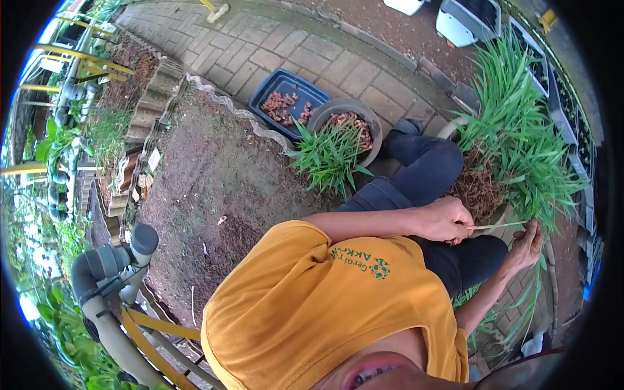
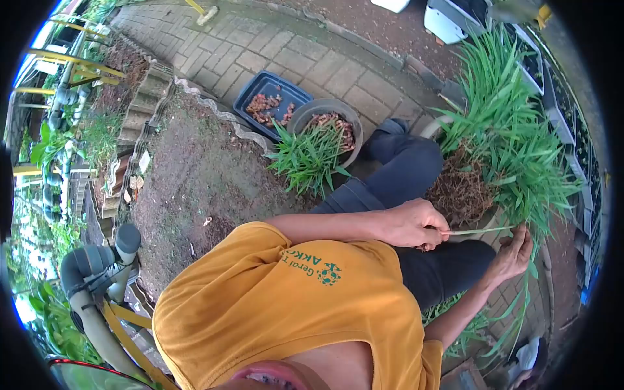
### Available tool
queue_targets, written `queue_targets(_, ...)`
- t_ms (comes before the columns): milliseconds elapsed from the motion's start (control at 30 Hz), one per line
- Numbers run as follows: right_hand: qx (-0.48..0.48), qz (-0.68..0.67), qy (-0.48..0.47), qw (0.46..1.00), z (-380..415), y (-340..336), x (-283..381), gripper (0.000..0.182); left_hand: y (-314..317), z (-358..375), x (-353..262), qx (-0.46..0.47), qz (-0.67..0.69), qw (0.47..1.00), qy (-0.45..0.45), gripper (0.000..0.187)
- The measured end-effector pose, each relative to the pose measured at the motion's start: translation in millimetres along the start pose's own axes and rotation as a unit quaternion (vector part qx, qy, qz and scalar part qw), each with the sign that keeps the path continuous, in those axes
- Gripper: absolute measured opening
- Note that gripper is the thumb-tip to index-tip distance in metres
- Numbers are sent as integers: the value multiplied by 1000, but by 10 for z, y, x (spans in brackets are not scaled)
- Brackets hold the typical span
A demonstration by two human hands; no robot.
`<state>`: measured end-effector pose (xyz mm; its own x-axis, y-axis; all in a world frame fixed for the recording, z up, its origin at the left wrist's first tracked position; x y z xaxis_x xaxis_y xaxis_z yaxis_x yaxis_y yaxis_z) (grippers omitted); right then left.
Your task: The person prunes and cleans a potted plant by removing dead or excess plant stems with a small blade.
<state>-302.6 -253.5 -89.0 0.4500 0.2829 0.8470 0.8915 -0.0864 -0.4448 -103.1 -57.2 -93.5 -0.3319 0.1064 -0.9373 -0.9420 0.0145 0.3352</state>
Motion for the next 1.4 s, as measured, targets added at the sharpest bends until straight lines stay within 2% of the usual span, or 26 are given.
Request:
queue_targets(167,-86,139,32,986,69,-263,-168,31,113,-129,188,104,-79,991,14,15)
queue_targets(200,-139,235,40,961,-73,-560,-483,30,126,-56,199,105,10,991,-82,14)
queue_targets(267,-186,222,63,955,-345,-1431,-1141,33,-32,90,300,88,88,989,-85,13)
queue_targets(300,-222,61,116,966,-361,-1801,-1340,40,-175,149,329,74,124,986,-82,12)
queue_targets(333,-222,131,157,953,-216,-2032,-1204,48,-353,229,304,26,146,987,-56,12)
queue_targets(367,-190,275,210,919,-109,-2298,-1220,43,-565,307,274,-20,168,985,-32,11)
queue_targets(400,-97,658,105,739,-42,-2712,-1493,35,-785,383,284,-89,189,978,-4,11)
queue_targets(467,78,743,-17,664,340,-3393,-2394,31,-1277,581,364,-228,217,948,38,12)
queue_targets(500,188,761,-46,619,740,-3458,-2540,44,-1519,702,431,-297,225,927,53,12)
queue_targets(533,328,776,53,536,996,-3467,-2706,60,-1741,805,491,-350,182,916,69,12)
queue_targets(567,349,740,88,568,1316,-3446,-2818,60,-1937,888,570,-400,137,902,84,11)
queue_targets(600,342,722,-44,600,1647,-3320,-2731,57,-2123,956,699,-465,108,877,63,11)
queue_targets(633,349,718,6,603,1812,-3169,-2703,51,-2292,990,835,-524,75,847,42,10)
queue_targets(667,353,714,55,603,1979,-3023,-2683,46,-2414,989,953,-528,60,846,44,10)
queue_targets(700,361,722,167,566,2128,-2972,-2788,41,-2516,987,1066,-532,45,844,45,10)
queue_targets(733,352,725,136,576,2228,-2945,-2750,40,-2624,954,1182,-536,28,842,49,10)
queue_targets(800,331,730,69,594,2319,-2901,-2636,37,-2772,770,1480,-468,8,871,149,14)
queue_targets(833,322,733,84,594,2274,-2887,-2573,34,-2854,683,1640,-433,2,880,197,17)
queue_targets(900,302,741,114,589,2178,-2909,-2450,27,-3074,512,1986,-357,-293,874,152,34)
queue_targets(967,150,661,180,712,2148,-3204,-2837,27,-3101,454,2337,-250,-505,818,118,43)
queue_targets(1000,121,626,223,738,2162,-3204,-2738,31,-2945,538,2259,-191,-506,839,63,50)
queue_targets(1100,34,506,326,798,1897,-2977,-2229,41,-3038,664,2350,-22,-606,795,-4,52)
queue_targets(1133,10,466,352,812,1849,-2895,-2042,42,-3020,662,2309,-30,-580,813,-34,49)
queue_targets(1200,-45,425,367,826,1805,-2864,-1982,42,-3142,664,2431,-3,-587,809,24,39)
queue_targets(1267,5,468,333,819,1694,-2794,-1860,40,-2922,548,2164,-80,-611,755,-224,24)
queue_targets(1400,-33,412,322,852,1547,-2468,-1567,39,-2935,567,2321,-195,-626,724,-215,22)
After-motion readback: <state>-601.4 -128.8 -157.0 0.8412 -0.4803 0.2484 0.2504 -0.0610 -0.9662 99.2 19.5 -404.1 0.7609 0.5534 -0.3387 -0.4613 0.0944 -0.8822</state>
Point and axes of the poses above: each hand's wrist, its own z-axis away from the middle knuckle, its own y-axis out of the palm, x = y × z, the point moved 1 cm from there along -z, towards the middle knuckle, and after that the axes turned 7 degrees about z, right-handed, at the moved point
